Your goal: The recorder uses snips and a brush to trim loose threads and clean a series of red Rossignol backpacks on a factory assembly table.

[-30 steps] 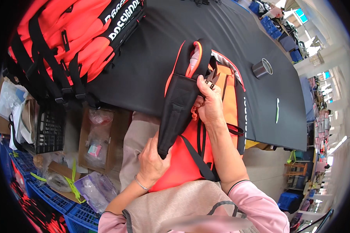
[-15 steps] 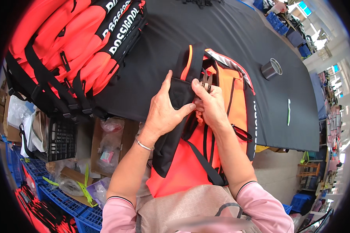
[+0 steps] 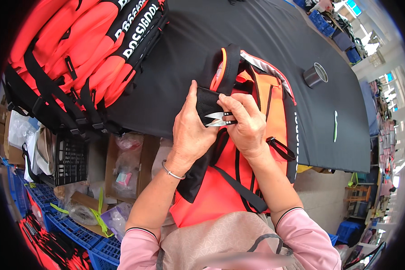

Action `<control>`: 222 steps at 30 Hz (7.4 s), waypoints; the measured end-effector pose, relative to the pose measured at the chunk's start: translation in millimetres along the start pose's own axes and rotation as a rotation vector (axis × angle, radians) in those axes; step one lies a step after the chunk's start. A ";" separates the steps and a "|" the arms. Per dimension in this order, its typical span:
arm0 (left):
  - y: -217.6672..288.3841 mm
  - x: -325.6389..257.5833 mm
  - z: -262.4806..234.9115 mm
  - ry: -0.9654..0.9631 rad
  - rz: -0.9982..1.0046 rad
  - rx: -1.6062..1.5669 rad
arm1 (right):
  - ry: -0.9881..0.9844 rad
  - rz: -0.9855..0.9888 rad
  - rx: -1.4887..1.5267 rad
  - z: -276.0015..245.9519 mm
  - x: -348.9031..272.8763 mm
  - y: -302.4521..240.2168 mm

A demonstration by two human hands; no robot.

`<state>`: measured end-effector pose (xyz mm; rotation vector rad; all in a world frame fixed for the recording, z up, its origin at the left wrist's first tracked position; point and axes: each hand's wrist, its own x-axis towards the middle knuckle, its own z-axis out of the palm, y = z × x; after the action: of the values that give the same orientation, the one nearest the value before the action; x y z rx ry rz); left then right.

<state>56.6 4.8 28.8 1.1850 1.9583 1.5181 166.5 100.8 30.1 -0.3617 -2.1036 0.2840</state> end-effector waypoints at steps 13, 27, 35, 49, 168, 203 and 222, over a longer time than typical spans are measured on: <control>-12.9 -1.3 -1.9 0.091 0.061 0.062 | -0.199 0.639 0.423 -45.4 13.2 -14.2; 0.6 -1.8 -3.9 0.031 0.003 -0.089 | -0.079 -0.032 -0.217 -30.5 11.5 -0.9; 1.0 -2.5 -3.9 0.051 0.019 -0.060 | -0.100 -0.046 -0.248 -32.1 15.0 1.6; -1.6 -2.1 -5.4 0.038 0.009 -0.083 | -0.161 0.332 0.142 -39.9 16.4 3.7; -32.5 -98.1 -14.5 0.042 -0.129 -0.092 | -0.153 0.677 0.507 21.1 -8.5 5.6; -55.0 -73.3 -18.3 0.034 -0.221 -0.174 | -0.541 -0.345 -0.114 7.0 34.0 -6.6; -57.9 -83.2 -27.0 0.000 -0.285 -0.281 | -0.562 -0.278 -0.130 23.0 32.9 -8.7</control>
<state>61.9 -81.3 -31.0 0.7547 1.7528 1.5725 129.0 103.4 46.8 -0.0579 -2.6976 0.0865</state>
